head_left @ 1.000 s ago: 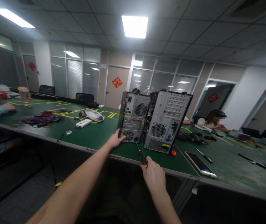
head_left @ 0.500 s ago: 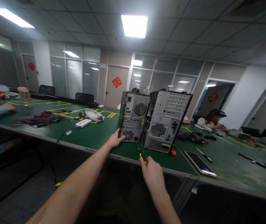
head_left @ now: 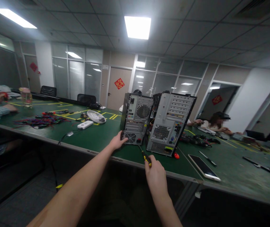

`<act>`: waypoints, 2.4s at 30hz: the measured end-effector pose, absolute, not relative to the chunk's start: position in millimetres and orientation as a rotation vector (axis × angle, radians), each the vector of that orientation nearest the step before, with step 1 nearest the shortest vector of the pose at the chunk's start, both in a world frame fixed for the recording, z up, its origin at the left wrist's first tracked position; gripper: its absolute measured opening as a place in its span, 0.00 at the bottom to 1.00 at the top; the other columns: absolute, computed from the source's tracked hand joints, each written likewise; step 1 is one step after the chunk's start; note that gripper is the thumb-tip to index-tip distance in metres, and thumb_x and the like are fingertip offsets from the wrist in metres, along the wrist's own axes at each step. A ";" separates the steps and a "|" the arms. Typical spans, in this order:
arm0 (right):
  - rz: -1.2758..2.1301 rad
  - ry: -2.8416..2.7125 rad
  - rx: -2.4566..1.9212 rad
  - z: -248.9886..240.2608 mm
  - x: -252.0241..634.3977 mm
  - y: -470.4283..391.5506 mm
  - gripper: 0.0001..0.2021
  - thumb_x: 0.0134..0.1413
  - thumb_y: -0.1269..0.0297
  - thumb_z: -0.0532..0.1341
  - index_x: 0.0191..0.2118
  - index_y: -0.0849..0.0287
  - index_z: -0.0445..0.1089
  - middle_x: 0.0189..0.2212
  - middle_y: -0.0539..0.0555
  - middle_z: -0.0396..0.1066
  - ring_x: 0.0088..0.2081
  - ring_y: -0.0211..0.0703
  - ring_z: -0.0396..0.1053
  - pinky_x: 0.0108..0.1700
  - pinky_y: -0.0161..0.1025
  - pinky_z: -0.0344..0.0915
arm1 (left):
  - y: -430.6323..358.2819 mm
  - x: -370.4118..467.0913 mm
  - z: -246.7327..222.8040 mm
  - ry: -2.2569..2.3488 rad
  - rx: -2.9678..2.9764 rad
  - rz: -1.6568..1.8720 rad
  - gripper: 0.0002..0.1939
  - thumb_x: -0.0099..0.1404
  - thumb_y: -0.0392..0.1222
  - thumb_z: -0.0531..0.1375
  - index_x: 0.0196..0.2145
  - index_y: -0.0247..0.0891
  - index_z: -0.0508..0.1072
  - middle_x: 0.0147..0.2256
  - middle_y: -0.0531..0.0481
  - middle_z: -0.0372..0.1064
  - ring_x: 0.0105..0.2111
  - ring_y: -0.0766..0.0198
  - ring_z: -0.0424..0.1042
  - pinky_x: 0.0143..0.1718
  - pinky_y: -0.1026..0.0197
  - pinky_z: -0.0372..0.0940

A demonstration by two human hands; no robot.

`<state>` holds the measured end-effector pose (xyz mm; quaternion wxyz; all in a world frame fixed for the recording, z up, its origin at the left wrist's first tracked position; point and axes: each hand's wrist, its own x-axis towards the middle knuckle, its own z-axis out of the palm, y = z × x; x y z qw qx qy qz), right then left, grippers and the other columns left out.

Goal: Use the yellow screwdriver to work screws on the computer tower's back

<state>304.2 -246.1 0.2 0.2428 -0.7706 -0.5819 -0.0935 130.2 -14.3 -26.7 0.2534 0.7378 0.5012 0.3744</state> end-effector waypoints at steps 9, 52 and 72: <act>-0.220 -1.609 -2.092 -8.9 303.5 -241.1 0.06 0.65 0.70 0.57 0.45 0.61 0.68 0.40 0.56 0.70 0.41 0.46 0.74 0.40 0.36 0.62 | -17.3 130.2 -23.8 1.368 2.009 0.998 0.45 0.66 0.58 0.60 0.70 0.33 0.48 0.62 0.33 0.64 0.61 0.47 0.67 0.60 0.53 0.60; 0.013 -1.655 -2.180 -2.6 308.6 -239.9 0.07 0.70 0.64 0.54 0.48 0.60 0.66 0.38 0.58 0.77 0.40 0.49 0.77 0.35 0.37 0.59 | -16.5 130.3 -24.9 1.355 1.999 1.011 0.44 0.66 0.58 0.60 0.70 0.34 0.48 0.62 0.35 0.64 0.61 0.49 0.67 0.60 0.54 0.60; -0.079 -1.661 -2.154 -11.2 303.8 -237.5 0.08 0.70 0.66 0.52 0.49 0.60 0.64 0.39 0.58 0.76 0.40 0.47 0.77 0.37 0.35 0.62 | -14.8 130.4 -26.3 1.362 2.018 1.012 0.44 0.66 0.58 0.60 0.69 0.34 0.49 0.62 0.34 0.64 0.61 0.48 0.67 0.60 0.53 0.60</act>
